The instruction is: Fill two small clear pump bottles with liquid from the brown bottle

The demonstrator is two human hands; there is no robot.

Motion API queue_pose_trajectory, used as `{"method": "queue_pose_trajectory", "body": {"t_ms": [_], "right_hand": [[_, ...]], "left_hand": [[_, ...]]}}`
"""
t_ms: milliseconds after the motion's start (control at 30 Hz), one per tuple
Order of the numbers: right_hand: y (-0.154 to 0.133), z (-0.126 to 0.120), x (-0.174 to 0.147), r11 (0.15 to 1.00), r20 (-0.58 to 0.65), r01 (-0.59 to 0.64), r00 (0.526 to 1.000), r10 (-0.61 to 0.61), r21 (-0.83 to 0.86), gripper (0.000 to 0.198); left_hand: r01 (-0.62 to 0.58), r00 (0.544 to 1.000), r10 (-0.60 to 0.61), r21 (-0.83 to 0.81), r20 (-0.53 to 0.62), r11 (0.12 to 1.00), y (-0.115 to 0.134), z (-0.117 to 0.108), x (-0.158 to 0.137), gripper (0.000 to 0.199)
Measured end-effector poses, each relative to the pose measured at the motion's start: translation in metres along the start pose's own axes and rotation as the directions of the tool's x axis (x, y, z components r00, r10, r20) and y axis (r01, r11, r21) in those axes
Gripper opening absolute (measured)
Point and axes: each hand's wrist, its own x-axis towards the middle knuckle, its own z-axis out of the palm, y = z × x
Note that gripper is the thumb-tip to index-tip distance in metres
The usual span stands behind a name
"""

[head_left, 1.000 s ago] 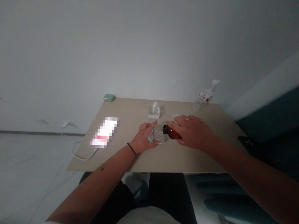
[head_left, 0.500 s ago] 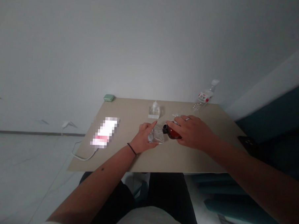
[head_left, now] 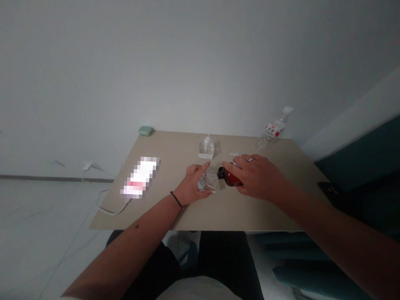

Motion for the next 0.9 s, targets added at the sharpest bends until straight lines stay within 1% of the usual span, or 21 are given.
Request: {"method": "queue_pose_trajectory", "body": {"t_ms": [367,900], "right_hand": [[0.0009,0.0026,0.0004,1.0,0.003,0.007,1.0,-0.007,-0.005,0.057],[-0.0001,-0.0017,0.0018,0.999,0.002,0.015,1.0,-0.015,-0.029,0.054]], "left_hand": [[0.004,1.0,-0.004,0.008,-0.006,1.0,0.0014,-0.0006,0.0002,0.107],[0.004,1.0,-0.003,0.011,-0.003,1.0,0.0016,-0.0006,-0.0004,0.107]]}}
